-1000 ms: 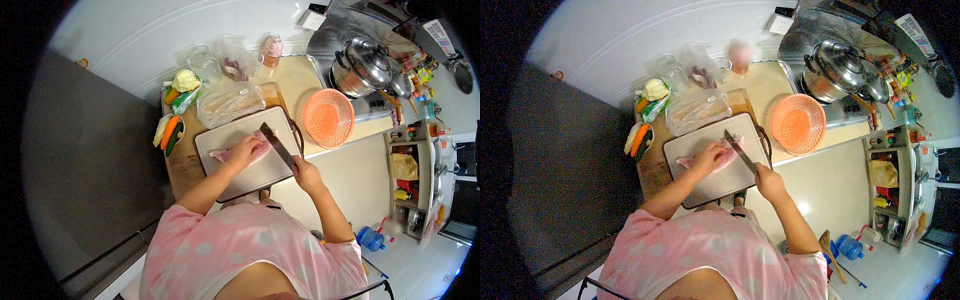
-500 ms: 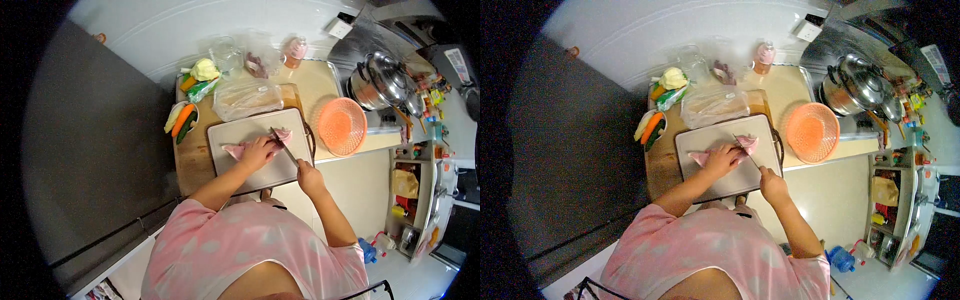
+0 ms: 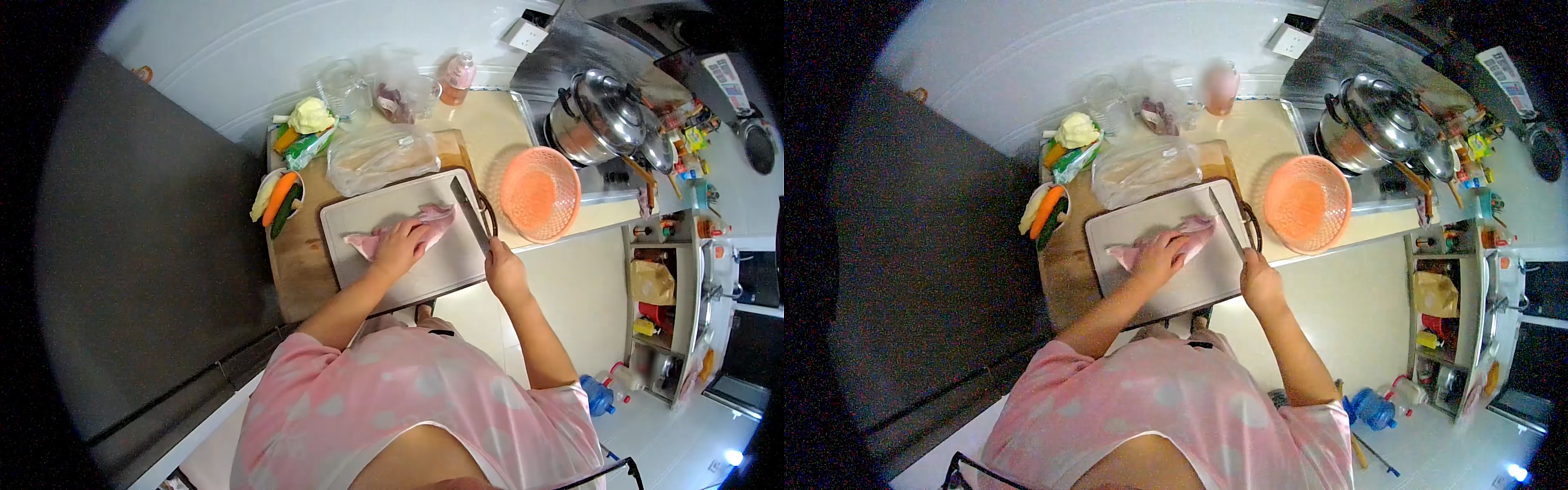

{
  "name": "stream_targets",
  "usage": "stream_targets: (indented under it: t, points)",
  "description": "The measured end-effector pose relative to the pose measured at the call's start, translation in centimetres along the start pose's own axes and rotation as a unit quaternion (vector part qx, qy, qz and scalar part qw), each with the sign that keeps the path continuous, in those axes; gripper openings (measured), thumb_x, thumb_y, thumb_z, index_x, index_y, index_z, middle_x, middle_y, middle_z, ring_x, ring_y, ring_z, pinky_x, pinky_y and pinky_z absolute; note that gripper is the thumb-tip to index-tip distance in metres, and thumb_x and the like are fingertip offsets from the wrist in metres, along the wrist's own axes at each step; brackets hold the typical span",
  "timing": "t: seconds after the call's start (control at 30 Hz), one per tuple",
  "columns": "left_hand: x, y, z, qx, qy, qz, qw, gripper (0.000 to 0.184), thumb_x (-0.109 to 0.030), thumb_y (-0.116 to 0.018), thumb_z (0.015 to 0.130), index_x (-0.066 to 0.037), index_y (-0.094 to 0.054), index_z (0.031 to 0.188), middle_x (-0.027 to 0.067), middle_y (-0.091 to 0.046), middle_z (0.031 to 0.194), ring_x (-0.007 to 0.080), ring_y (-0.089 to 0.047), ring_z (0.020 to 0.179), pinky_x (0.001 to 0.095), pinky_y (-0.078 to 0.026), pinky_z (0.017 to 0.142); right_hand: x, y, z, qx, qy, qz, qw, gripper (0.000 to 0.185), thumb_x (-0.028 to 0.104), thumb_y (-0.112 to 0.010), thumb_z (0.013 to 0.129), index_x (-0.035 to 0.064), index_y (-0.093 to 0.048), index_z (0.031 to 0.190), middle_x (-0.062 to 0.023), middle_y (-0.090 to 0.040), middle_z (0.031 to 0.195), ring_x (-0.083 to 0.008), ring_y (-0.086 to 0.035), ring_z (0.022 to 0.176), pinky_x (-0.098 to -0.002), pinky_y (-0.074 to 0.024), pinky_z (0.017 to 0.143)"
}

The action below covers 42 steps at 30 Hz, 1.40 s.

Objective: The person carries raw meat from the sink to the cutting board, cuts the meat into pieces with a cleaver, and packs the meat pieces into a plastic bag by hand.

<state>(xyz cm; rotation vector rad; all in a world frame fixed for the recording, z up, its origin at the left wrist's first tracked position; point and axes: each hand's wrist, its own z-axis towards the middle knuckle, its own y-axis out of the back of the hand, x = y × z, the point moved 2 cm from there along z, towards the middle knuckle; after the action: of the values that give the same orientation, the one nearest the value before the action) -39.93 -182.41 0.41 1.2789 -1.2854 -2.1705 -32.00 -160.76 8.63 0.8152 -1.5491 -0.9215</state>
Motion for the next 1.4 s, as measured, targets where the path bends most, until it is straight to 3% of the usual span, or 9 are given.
stream_targets:
  t: [0.33, 0.53, 0.63, 0.83, 0.93, 1.13, 1.4]
  points:
    - [-0.9, -0.4, 1.4, 0.010, -0.065, 0.027, 0.997, 0.040, -0.016, -0.068, 0.072, -0.011, -0.056, 0.110, 0.0092, -0.050, 0.114, 0.0297, -0.050, 0.107, 0.0395, -0.048, 0.086, 1.6, -0.4, -1.6, 0.062, 0.063, -0.002, 0.996, 0.022, 0.009, -0.047, 0.085, 0.0067, -0.049, 0.107, -0.0186, -0.061, 0.086, -0.0391, -0.061, 0.072, -0.0485, -0.0498, 0.062]
    - [-0.1, -0.9, 1.2, 0.081, -0.016, 0.017, 0.996, 0.038, -0.018, -0.068, 0.073, -0.011, -0.056, 0.108, 0.0101, -0.051, 0.112, 0.0299, -0.051, 0.106, 0.0399, -0.049, 0.082, 1.6, -0.5, -2.0, 0.086, 0.057, -0.009, 0.995, 0.024, 0.008, -0.050, 0.085, 0.0048, -0.051, 0.108, -0.0175, -0.061, 0.092, -0.0384, -0.060, 0.073, -0.0463, -0.0501, 0.064]
    - [0.2, -1.0, 1.4, 0.049, -0.049, 0.026, 0.997, 0.038, -0.018, -0.069, 0.072, -0.011, -0.056, 0.107, 0.0102, -0.051, 0.111, 0.0297, -0.051, 0.106, 0.0401, -0.049, 0.082, 1.7, -0.7, -1.8, 0.095, 0.073, -0.037, 0.992, 0.023, 0.009, -0.048, 0.084, 0.0050, -0.048, 0.107, -0.0167, -0.059, 0.087, -0.0364, -0.062, 0.070, -0.0458, -0.0514, 0.059]
    - [-0.2, -0.5, 1.6, 0.033, -0.057, 0.062, 0.996, 0.041, -0.018, -0.071, 0.068, -0.011, -0.057, 0.106, 0.0097, -0.052, 0.112, 0.0292, -0.051, 0.106, 0.0395, -0.049, 0.083, 2.2, -0.4, -1.1, 0.121, 0.081, -0.058, 0.988, 0.027, 0.008, -0.048, 0.083, 0.0046, -0.046, 0.110, -0.0179, -0.058, 0.094, -0.0355, -0.063, 0.070, -0.0450, -0.0518, 0.058]
    - [0.4, -1.1, 1.5, 0.090, -0.027, 0.025, 0.995, 0.037, -0.023, -0.067, 0.075, -0.007, -0.059, 0.107, 0.0137, -0.052, 0.111, 0.0351, -0.049, 0.107, 0.0437, -0.043, 0.091, 2.4, 0.2, -0.8, 0.135, 0.085, -0.048, 0.986, 0.028, 0.007, -0.048, 0.083, 0.0040, -0.046, 0.110, -0.0178, -0.058, 0.091, -0.0356, -0.063, 0.070, -0.0453, -0.0519, 0.058]
    - [0.5, -1.3, 1.7, 0.044, -0.024, 0.030, 0.998, 0.039, -0.018, -0.071, 0.068, -0.012, -0.058, 0.104, 0.0085, -0.053, 0.109, 0.0295, -0.052, 0.104, 0.0387, -0.048, 0.084, 2.5, -1.1, 0.0, 0.199, 0.061, -0.082, 0.975, 0.026, 0.005, -0.048, 0.082, 0.0022, -0.042, 0.108, -0.0204, -0.059, 0.088, -0.0366, -0.064, 0.072, -0.0448, -0.0524, 0.059]
    - [0.5, -0.9, 2.1, 0.056, -0.001, 0.011, 0.998, 0.031, -0.017, -0.070, 0.069, -0.011, -0.059, 0.098, 0.0092, -0.053, 0.103, 0.0303, -0.052, 0.099, 0.0401, -0.049, 0.081, 3.6, -1.3, 1.7, 0.242, 0.059, -0.100, 0.963, 0.022, 0.004, -0.047, 0.083, 0.0004, -0.039, 0.102, -0.0214, -0.060, 0.084, -0.0364, -0.065, 0.074, -0.0433, -0.0531, 0.062]
